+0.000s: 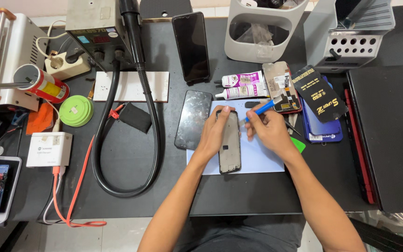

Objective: The person scrapes adhesive residue from the back of a smartphone screen assembly using a green plastic scraper and a blue utility knife. The person works methodically around the edges and center of the screen, removing old glue to prepare the surface for reassembly.

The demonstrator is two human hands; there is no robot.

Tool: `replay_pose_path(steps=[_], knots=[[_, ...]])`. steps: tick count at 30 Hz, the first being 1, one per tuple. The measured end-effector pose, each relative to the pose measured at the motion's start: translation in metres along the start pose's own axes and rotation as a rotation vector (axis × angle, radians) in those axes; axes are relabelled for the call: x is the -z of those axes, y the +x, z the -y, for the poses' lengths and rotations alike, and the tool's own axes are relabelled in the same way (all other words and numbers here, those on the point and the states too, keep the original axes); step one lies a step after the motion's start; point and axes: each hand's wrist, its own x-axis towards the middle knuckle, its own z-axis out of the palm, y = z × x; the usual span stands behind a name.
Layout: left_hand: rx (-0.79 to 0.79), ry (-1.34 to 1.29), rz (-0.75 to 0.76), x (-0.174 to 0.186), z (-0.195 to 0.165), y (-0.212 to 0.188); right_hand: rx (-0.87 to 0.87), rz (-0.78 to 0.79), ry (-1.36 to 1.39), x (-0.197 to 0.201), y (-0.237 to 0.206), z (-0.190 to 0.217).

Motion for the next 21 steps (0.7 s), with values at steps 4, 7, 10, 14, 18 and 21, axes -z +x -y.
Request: replay_pose_path(steps=[4, 7, 10, 14, 18, 21], knots=[[-0.170, 0.102, -0.038, 0.0007, -0.0015, -0.0004, -0.039, 0.042, 0.010, 0.0004, -0.0011, -0.0006], [0.010, -0.001, -0.004, -0.0003, -0.0041, -0.0015, 0.046, -0.001, 0.042, -0.0030, -0.0003, -0.0021], [-0.040, 0.064, -0.034, -0.0010, -0.0060, -0.0035, 0.019, 0.009, 0.032, -0.0006, 0.0007, -0.0019], [-0.156, 0.165, -0.083, -0.0002, -0.0067, -0.0042, -0.096, 0.097, 0.027, 0.0037, -0.0006, -0.0018], [0.031, 0.037, -0.042, -0.0017, -0.0075, -0.0035, 0.029, -0.003, 0.053, -0.0014, -0.0019, -0.0030], [-0.141, 0.161, -0.095, -0.0024, -0.0082, -0.0050, 0.002, 0.065, -0.029, 0.0011, -0.0042, 0.0008]])
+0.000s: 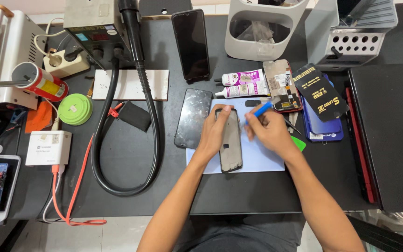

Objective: The person scrapes adhesive residue from the back of a smartphone screen assembly using a green plastic scraper and a blue utility knife. The person works methodically around the edges and center of the screen, removing old glue to prepare the surface for reassembly.

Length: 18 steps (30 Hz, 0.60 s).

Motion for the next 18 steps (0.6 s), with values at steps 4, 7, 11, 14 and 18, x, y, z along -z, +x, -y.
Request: replay_pose_path(steps=[4, 7, 11, 14, 18], knots=[[0.115, -0.147, 0.032, -0.0006, 0.0008, 0.0000, -0.103, 0.113, -0.037, 0.0069, -0.0023, 0.0061], [0.023, -0.109, 0.002, -0.0005, 0.0025, 0.0033, 0.003, 0.059, -0.002, 0.0043, -0.0034, 0.0062], [0.040, -0.232, -0.020, -0.0037, 0.0059, 0.0016, 0.018, 0.140, -0.156, 0.0085, -0.0068, 0.0072], [0.077, -0.304, -0.024, -0.0035, 0.0075, 0.0026, -0.020, 0.173, -0.132, 0.0091, -0.0086, 0.0074], [0.004, -0.246, -0.048, -0.0052, 0.0087, 0.0041, 0.081, 0.080, -0.121, 0.0074, -0.0080, 0.0061]])
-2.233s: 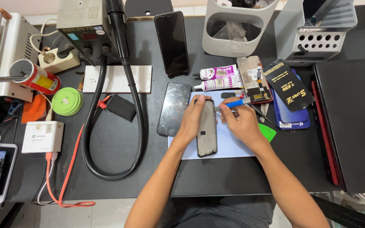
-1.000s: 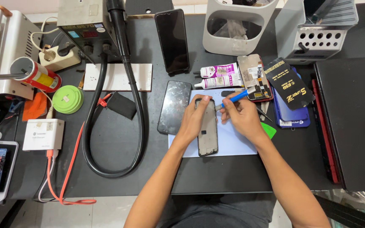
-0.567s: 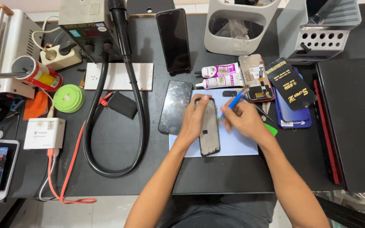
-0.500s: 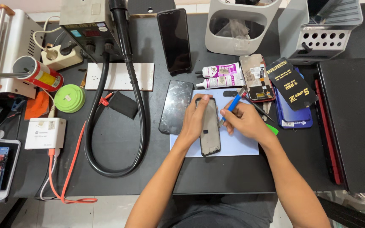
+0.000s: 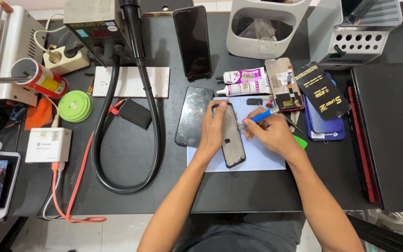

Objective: The person scrapes adhesive residue from the back of a smartphone screen assembly using a green plastic scraper and a blue utility knife. The person works methodically around the edges and center of the screen, removing old glue to prepare the surface for reassembly.

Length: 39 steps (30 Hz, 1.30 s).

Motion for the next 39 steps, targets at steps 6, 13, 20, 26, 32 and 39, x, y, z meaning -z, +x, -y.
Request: replay_pose_path(steps=[6, 13, 20, 26, 32, 39], knots=[[0.083, -0.055, 0.005, -0.001, 0.002, -0.001, -0.053, 0.081, -0.065, 0.007, -0.006, 0.000], [-0.026, 0.090, -0.035, 0.001, 0.002, 0.000, 0.060, -0.063, -0.082, -0.008, -0.003, 0.001], [0.085, -0.046, -0.016, 0.000, 0.000, -0.002, -0.116, 0.153, -0.036, 0.010, -0.005, 0.004], [-0.019, 0.049, -0.020, 0.001, 0.004, 0.001, 0.011, -0.038, -0.030, -0.002, 0.000, 0.007], [0.086, -0.072, -0.010, 0.001, 0.003, 0.000, -0.133, 0.147, -0.048, 0.012, -0.002, 0.012], [-0.049, 0.071, -0.028, 0.001, 0.004, 0.000, -0.034, 0.077, 0.000, 0.008, 0.002, 0.009]])
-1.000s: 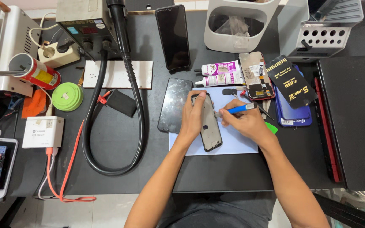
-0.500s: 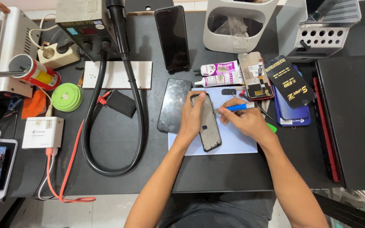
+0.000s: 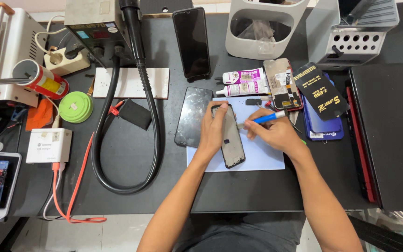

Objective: The person scrapes adhesive residue from the back of a smartphone screen assembly using a green plastic scraper and a blue utility knife. The person works methodically around the edges and center of the screen, removing old glue to prepare the surface for reassembly.

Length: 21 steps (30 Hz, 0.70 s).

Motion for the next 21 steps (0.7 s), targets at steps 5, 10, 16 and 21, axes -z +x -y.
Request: replay_pose_path(steps=[5, 10, 16, 21], knots=[[0.153, -0.161, 0.020, 0.000, -0.001, 0.000, -0.106, 0.104, 0.023, 0.009, -0.004, 0.000], [0.009, -0.026, 0.023, 0.002, 0.004, 0.002, 0.048, -0.058, 0.082, 0.000, 0.003, -0.012], [0.082, -0.048, 0.017, 0.000, 0.003, 0.002, 0.080, -0.135, 0.034, -0.004, 0.002, -0.020], [0.144, -0.114, 0.013, -0.001, -0.002, 0.001, -0.001, -0.007, -0.019, 0.007, 0.000, -0.018]])
